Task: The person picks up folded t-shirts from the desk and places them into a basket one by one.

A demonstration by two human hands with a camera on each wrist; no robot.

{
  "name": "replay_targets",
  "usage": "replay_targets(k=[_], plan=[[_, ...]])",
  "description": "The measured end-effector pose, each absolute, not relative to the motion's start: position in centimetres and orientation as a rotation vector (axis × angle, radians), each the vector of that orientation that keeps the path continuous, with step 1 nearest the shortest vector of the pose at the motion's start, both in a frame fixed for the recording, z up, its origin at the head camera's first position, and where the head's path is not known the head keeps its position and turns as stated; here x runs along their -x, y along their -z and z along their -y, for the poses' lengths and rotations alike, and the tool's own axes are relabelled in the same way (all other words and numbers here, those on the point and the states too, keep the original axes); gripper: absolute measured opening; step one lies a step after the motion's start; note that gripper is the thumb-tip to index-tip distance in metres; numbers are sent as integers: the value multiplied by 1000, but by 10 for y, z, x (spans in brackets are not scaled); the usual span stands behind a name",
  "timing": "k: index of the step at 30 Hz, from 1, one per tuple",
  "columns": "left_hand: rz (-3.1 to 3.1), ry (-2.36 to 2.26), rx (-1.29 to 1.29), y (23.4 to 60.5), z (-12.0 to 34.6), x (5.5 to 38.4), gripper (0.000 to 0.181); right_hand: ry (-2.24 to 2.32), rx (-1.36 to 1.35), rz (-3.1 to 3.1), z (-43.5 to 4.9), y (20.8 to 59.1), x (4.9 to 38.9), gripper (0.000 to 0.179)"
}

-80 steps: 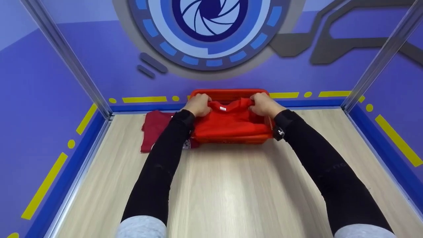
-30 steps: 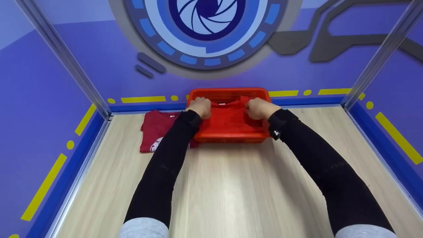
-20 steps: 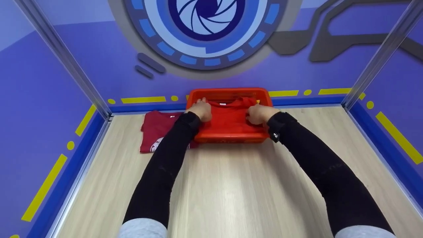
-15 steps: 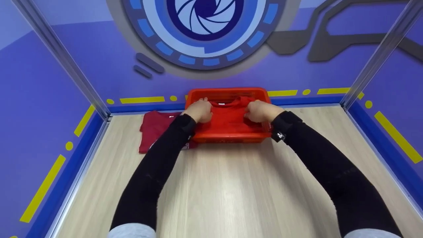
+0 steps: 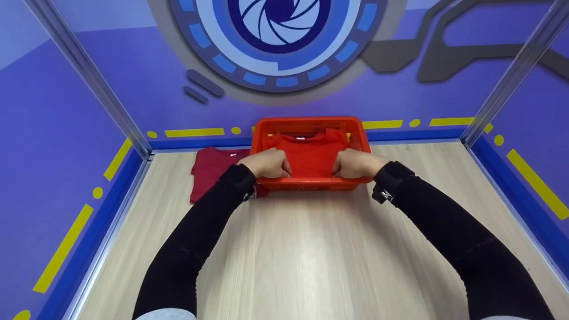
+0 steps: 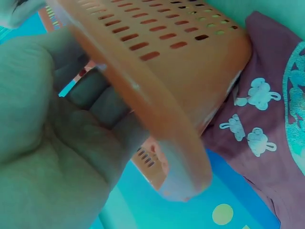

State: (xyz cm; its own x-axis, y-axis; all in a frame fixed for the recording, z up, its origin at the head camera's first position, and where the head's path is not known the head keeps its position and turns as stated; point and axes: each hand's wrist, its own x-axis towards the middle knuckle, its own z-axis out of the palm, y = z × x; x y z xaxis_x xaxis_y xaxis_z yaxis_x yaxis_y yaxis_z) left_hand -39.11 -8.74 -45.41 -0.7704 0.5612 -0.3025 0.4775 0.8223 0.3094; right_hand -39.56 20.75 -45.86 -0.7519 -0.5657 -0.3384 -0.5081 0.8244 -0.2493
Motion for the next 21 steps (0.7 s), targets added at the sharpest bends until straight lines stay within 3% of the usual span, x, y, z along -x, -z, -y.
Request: replay_targets(k=[13,21], plan=[[-2720,-413,-649,465,89,393,19,223,727,-2685,-196,463,397,22],[-3046,-854,-723,475,107,354,26,666,938,-3044,-211,459,351,26]])
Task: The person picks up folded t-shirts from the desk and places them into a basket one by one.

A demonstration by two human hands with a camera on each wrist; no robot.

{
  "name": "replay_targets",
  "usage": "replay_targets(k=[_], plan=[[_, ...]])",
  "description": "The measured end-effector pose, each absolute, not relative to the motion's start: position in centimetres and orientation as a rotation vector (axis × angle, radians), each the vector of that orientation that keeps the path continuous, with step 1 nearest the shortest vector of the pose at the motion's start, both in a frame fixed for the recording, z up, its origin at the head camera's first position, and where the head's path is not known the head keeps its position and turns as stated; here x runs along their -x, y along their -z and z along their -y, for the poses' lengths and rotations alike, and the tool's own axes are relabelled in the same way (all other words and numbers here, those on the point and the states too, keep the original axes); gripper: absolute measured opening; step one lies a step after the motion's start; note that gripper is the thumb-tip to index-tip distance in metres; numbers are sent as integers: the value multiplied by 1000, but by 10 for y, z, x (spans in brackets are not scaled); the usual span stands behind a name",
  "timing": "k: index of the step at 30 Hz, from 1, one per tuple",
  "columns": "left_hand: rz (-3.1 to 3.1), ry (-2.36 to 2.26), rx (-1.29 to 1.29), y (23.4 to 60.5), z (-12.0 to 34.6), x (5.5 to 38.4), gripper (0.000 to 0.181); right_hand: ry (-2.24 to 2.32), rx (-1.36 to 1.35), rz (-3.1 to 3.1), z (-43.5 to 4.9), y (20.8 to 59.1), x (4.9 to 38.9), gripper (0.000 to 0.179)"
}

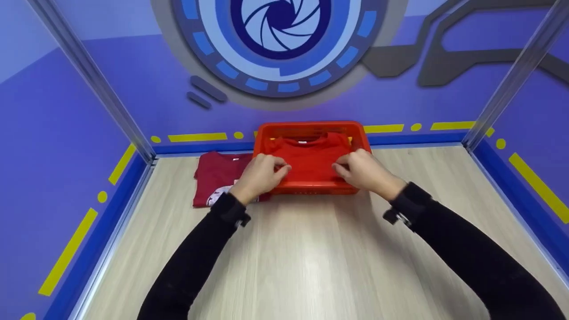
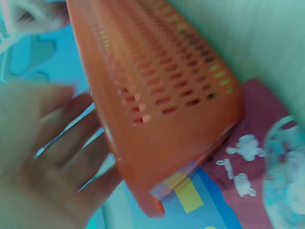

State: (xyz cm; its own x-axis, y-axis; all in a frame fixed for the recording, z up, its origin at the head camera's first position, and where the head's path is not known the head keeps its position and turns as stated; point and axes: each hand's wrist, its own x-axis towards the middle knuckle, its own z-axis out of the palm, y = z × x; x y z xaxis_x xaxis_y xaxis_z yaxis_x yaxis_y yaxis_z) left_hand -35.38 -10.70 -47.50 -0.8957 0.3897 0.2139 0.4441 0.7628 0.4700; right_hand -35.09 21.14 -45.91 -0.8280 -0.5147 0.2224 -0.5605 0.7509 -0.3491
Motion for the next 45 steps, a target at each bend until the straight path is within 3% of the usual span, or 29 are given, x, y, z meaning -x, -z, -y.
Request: replay_targets(k=[7,13,17,21,25,30,36,45], plan=[[2513,791,480,501,142,321,28,-775,-1047,2615,-229,474,289,16],[2634,742,288,517,177,319,25,-732,-1081,2849,-241,514,267,14],[2855,700,229,535,203,340,27,-796,-982,2888,-251,531,263,14],[3020,651,245,563,233,363,51,-844,-968,2880,-255,539,260,15],[3170,546,266,569,246,362,66,-865,-974,2882,-256,545,257,15],[3208,474,264,551,239,345,58,-885,-942,2902,-251,547,254,17],[3220,475,228,543,236,324,33,-810,-983,2919,-239,546,253,16],[3278,398,299,535,235,310,46,-675,-1326,2812,-149,549,269,17]])
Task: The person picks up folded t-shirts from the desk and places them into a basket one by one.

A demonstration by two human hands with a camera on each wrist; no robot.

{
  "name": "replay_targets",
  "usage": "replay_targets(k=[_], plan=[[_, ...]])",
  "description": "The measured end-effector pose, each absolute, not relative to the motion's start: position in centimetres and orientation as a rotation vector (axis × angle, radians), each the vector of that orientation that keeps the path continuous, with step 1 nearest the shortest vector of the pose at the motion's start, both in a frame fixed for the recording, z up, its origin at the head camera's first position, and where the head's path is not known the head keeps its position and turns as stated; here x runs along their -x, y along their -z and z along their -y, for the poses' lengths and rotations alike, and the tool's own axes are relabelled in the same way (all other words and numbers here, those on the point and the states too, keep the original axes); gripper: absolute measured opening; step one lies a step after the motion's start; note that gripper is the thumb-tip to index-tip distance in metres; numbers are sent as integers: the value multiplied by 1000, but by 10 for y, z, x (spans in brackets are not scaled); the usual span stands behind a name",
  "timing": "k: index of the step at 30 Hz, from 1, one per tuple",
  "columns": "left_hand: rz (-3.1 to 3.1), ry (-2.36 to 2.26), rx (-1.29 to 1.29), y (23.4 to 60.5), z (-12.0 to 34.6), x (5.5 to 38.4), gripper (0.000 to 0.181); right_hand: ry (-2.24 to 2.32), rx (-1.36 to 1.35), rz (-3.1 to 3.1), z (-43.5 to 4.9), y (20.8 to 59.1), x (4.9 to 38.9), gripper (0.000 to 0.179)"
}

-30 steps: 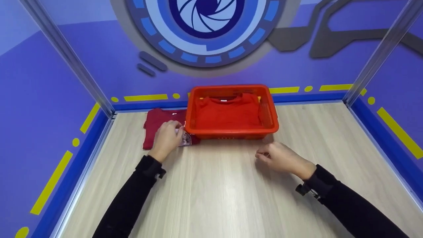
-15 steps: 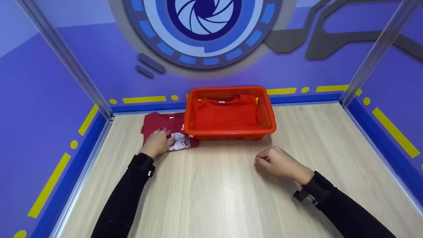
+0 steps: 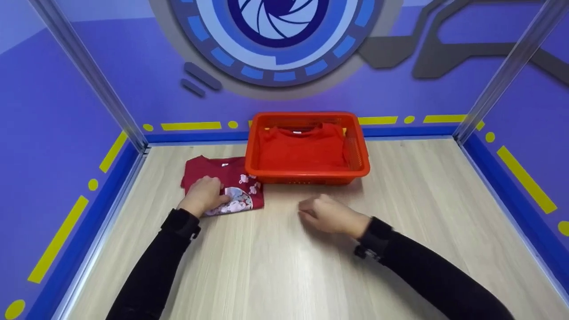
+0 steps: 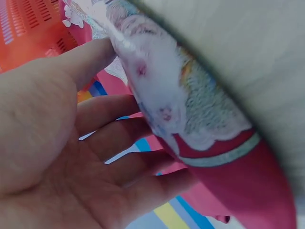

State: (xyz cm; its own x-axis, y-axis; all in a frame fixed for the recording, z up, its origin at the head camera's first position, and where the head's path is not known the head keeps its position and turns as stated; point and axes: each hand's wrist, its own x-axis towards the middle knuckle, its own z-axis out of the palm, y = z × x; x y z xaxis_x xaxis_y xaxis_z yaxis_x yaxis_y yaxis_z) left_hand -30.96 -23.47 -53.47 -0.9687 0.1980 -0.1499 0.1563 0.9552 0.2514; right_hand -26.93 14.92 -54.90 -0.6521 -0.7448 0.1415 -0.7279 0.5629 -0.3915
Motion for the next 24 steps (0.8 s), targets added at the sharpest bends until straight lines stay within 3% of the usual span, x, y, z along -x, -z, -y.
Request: replay_targets(k=[4,9,12,24], plan=[[-2915,-298,-267,533,233,303,47,570,1297,-2695,-94,545,278,14],[-2917,-290,-271,533,231,296,50,323,1224,-2692,-42,538,289,45],[-2960,-262,-285,531,230,291,51,170,1198,-2690,-23,539,295,52],[-2968,-230,-366,529,230,270,56,-60,1292,-2739,-14,548,282,40]])
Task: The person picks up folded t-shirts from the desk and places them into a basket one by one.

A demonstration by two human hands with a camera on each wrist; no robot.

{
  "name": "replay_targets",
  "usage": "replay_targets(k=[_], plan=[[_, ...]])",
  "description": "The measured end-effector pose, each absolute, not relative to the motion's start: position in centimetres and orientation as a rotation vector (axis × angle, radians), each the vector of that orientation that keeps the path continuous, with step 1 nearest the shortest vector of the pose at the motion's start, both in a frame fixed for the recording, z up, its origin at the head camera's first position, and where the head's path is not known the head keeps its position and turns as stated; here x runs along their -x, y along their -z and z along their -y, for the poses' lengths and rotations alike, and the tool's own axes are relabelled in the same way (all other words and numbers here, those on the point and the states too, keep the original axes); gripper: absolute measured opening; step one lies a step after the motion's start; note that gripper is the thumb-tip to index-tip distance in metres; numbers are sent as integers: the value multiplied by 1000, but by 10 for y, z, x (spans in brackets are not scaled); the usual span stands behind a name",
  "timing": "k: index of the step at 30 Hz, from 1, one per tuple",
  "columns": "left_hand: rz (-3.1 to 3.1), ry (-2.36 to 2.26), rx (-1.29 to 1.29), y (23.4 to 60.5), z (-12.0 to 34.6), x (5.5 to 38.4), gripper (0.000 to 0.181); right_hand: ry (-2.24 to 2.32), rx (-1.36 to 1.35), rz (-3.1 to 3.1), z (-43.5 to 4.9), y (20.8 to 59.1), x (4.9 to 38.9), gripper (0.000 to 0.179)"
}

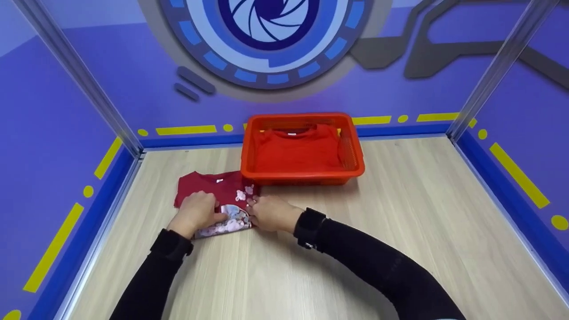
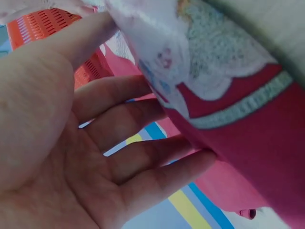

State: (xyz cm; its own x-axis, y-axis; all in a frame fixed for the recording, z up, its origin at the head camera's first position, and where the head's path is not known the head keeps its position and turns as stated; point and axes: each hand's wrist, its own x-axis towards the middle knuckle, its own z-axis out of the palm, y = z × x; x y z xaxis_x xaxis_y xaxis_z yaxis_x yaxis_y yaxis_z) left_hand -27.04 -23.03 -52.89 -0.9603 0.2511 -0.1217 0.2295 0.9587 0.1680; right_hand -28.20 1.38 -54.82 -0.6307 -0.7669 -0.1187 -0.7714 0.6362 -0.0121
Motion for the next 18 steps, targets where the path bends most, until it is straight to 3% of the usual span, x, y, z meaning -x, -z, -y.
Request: replay_targets(k=[18], plan=[[-2963,-152,-596,525,194,235,60,-81,1337,-2686,-53,532,234,27]])
